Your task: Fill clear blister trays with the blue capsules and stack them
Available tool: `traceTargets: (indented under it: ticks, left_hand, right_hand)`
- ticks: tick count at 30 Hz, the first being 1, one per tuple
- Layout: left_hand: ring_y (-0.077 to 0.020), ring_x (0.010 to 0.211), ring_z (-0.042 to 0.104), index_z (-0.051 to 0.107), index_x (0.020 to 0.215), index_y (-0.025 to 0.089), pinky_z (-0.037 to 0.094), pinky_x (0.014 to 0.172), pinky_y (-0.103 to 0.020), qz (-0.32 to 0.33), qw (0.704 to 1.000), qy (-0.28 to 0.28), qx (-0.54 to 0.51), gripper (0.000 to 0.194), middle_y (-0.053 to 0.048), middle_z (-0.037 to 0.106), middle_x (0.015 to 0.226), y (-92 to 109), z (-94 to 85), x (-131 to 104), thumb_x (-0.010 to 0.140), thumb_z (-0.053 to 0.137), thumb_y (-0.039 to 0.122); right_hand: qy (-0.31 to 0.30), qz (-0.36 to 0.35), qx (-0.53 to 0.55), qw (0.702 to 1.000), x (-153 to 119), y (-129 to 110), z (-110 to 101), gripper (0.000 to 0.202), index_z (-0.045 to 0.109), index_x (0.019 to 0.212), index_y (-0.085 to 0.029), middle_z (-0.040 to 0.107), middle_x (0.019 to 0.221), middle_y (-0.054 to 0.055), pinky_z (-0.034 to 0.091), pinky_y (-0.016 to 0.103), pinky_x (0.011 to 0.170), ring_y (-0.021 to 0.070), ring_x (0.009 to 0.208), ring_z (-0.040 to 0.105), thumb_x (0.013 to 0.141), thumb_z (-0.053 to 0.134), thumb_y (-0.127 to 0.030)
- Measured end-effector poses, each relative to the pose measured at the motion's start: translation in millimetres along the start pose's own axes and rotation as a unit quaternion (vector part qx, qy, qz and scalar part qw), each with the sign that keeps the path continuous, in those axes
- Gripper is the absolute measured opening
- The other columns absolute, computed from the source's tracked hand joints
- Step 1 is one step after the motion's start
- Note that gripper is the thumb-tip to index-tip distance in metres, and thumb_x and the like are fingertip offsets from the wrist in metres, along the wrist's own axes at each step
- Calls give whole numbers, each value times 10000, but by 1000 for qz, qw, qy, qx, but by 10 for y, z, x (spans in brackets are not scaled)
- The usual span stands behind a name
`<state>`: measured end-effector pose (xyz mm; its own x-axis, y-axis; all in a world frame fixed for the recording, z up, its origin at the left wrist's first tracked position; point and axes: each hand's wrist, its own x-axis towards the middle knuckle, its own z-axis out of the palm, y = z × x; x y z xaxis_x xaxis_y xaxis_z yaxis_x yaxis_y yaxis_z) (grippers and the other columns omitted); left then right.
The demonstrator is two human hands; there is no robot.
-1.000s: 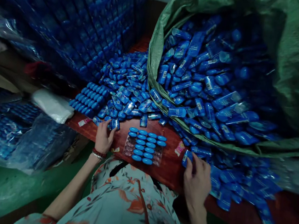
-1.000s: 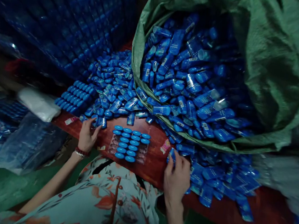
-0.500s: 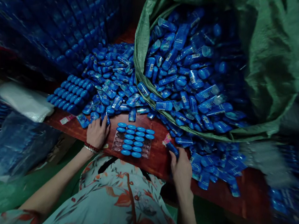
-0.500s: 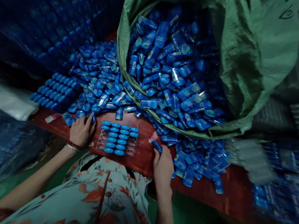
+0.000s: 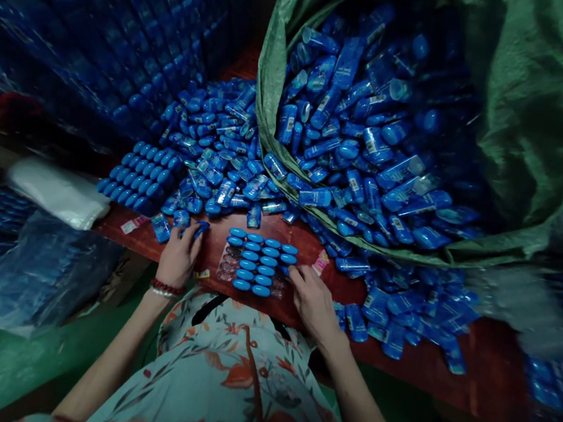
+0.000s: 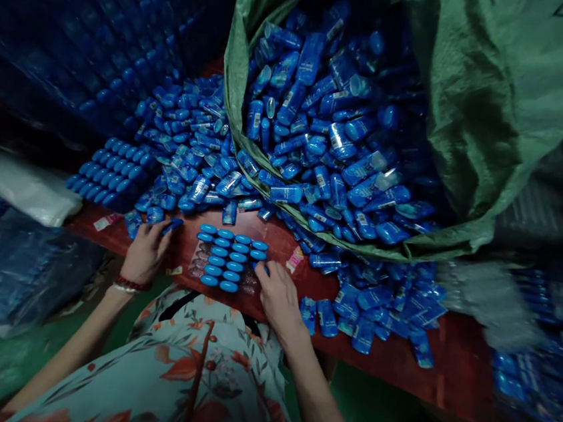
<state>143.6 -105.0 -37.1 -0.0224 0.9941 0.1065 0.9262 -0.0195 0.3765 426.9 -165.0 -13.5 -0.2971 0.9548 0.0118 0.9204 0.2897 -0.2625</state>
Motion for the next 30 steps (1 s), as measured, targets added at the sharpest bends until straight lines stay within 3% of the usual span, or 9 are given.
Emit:
traceTargets:
  ticks: [3,5,8,12,17,21,25,30]
  left_hand:
    - [-182,803,590,543,1092,182,488,718,-298,23,996,21,-86,307,-57,588,907,25,-221,-213,918,393,385]
    - [-171,792,595,527,1084,177,494,717,-287,68,990,4,-122,261,-48,598,892,89,-251,-319,923,391,331]
    - [-180,765,581,521,1124,173,489,681,-294,161,983,-44,-76,272,-62,584,871,169,-119,-367,912,356,220]
    - [-204,778,563,524,1156,149,479,692,-326,248,966,-67,35,349,-98,578,874,161,106,-251,868,330,106]
    - [-198,865,568,520,1142,160,474,793,-337,325,931,-151,59,345,-108,591,970,135,137,-39,845,361,89]
    - [-205,853,576,519,1124,151,480,793,-352,350,912,-199,83,323,-109,594,961,188,85,69,841,376,89]
    - [-189,806,580,497,1163,172,485,746,-338,359,902,-192,142,350,-101,589,987,208,86,53,844,379,89]
    - [-165,686,571,432,1284,230,452,635,-287,313,937,-113,109,390,-58,584,883,124,113,-87,909,341,172]
  right_hand:
    - [-37,-17,-47,998,55,-25,-79,327,565,1002,-182,540,839,57,418,286,677,183,758,508,823,350,-13]
    - [-61,-33,-65,995,108,-44,-116,331,559,1002,-188,545,856,60,408,293,694,190,777,510,817,355,-3]
    - [-87,-50,-82,992,174,-62,-142,310,554,1002,-195,557,883,65,405,303,731,200,813,524,831,371,-13]
    - [-88,-60,-86,991,174,-40,-138,291,551,1026,-186,563,886,69,410,309,747,203,820,532,849,382,-30]
    - [-68,-80,-87,991,118,-3,-113,291,529,1117,-146,580,922,80,410,302,745,199,825,529,868,407,-59]
    - [-88,-118,-120,982,196,-48,-132,256,565,1076,-140,596,857,70,405,306,702,193,772,535,866,437,-70]
    - [-94,-136,-139,976,294,-54,-123,224,599,995,-152,602,815,64,405,304,668,182,727,550,862,443,-62]
    - [24,-104,-118,987,191,-18,38,289,559,1160,-150,642,922,84,427,289,691,179,770,594,900,435,-131]
